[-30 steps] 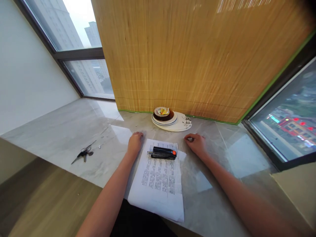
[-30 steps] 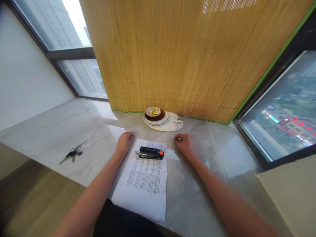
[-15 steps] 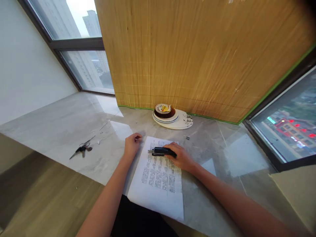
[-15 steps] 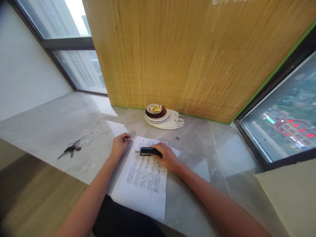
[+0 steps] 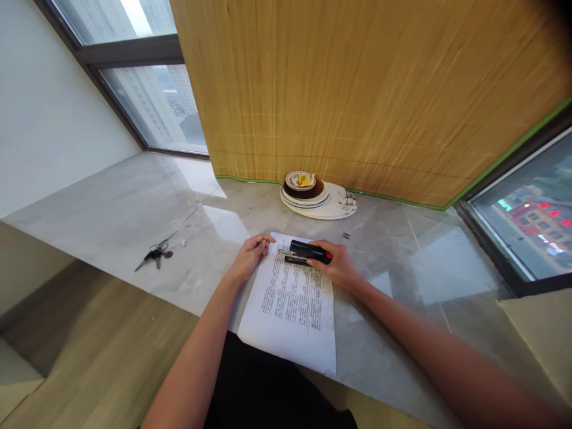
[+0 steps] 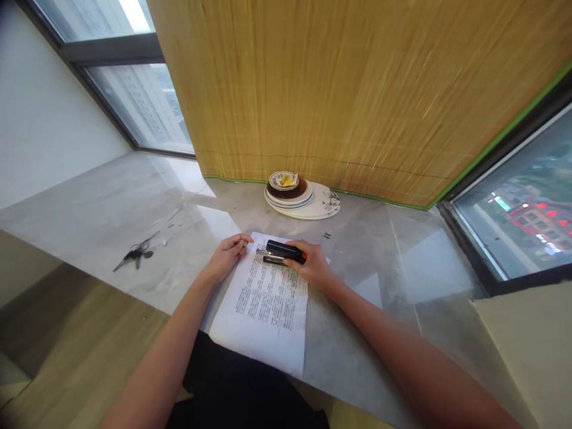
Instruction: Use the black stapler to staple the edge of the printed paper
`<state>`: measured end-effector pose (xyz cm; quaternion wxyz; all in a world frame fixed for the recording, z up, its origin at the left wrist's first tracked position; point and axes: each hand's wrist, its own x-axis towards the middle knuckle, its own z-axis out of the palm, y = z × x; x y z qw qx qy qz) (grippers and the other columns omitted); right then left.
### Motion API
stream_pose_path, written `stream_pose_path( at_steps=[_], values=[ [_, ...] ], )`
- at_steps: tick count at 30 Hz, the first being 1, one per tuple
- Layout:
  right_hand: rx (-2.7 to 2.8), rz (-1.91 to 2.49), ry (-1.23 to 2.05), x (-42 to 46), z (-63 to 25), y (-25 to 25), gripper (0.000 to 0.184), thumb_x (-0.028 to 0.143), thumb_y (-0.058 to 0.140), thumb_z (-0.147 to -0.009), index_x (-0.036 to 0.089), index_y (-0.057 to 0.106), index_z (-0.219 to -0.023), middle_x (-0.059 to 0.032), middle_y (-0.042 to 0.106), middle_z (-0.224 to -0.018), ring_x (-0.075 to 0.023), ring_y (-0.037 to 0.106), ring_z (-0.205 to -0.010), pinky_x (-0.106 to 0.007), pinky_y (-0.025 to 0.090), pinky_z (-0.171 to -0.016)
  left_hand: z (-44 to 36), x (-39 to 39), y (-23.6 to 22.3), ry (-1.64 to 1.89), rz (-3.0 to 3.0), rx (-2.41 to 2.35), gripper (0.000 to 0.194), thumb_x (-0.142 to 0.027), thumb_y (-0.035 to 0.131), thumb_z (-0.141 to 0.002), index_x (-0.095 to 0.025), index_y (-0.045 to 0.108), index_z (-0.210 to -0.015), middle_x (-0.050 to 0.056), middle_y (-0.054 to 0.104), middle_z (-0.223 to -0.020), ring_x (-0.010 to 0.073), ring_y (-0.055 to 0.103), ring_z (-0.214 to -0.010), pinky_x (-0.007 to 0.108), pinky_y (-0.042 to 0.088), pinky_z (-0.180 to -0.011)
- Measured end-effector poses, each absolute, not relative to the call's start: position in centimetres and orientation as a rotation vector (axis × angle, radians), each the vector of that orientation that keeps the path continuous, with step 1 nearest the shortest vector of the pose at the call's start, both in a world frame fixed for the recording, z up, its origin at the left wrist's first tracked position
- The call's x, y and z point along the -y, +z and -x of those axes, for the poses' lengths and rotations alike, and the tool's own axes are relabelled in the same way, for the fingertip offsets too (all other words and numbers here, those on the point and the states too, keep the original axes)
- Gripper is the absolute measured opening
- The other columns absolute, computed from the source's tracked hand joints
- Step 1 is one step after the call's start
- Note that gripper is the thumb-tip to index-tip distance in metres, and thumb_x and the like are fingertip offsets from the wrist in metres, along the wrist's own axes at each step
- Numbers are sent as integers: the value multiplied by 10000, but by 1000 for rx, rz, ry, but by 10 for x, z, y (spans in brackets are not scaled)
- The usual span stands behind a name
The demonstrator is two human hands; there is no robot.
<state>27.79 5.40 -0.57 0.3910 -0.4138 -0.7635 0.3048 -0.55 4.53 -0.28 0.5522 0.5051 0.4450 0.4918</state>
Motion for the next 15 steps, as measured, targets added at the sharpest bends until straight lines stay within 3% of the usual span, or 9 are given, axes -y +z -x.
stream_pose_path(
  at_steps=[2,4,7,9,12,15],
  values=[
    [1933,1056,785,-55,-279,-7,351,303,799,-817,220,737,-1153,-75,785,-1068,-255,739,-927,-393,578,-861,4,-44,-3,1142,-1259,-1073,290,-449,604,-959,-181,707,-999,-40,404,-631,124,406,-588,254,324,-575],
    [1923,1052,794,-55,-279,-7,351,312,796,-822,222,738,-1156,-79,784,-1078,-260,739,-941,-394,581,-857,3,-41,-1,1131,-1433,-1132,308,-453,556,-988,-190,707,-1042,-27,424,-693,137,413,-627,270,348,-614],
    [1919,1035,787,-52,-278,-5,362,314,799,-825,222,737,-1170,-76,774,-1067,-251,732,-927,-373,576,-828,-2,-38,3,1073,-1791,-1239,325,-449,674,-932,-209,721,-1146,-13,460,-807,140,434,-680,288,392,-684],
    [1927,1020,775,-50,-277,-3,361,320,800,-831,224,738,-1173,-67,763,-1028,-235,722,-883,-353,567,-789,-5,-38,4,1046,-1936,-1277,287,-398,733,-898,-206,740,-1111,-15,441,-811,139,437,-681,291,398,-693],
    [1929,1000,756,-49,-277,-2,352,319,797,-836,226,743,-1171,-55,739,-965,-210,701,-807,-327,549,-724,-8,-38,4,1023,-2037,-1291,140,-311,683,-940,-193,749,-977,-8,433,-785,146,451,-686,295,399,-699],
    [1891,1005,735,-48,-278,-3,349,308,793,-831,226,746,-1166,-54,727,-948,-207,694,-791,-328,542,-715,-6,-38,5,1020,-2078,-1282,121,-274,642,-964,-188,728,-974,7,465,-817,153,468,-706,298,408,-710]
  ],
)
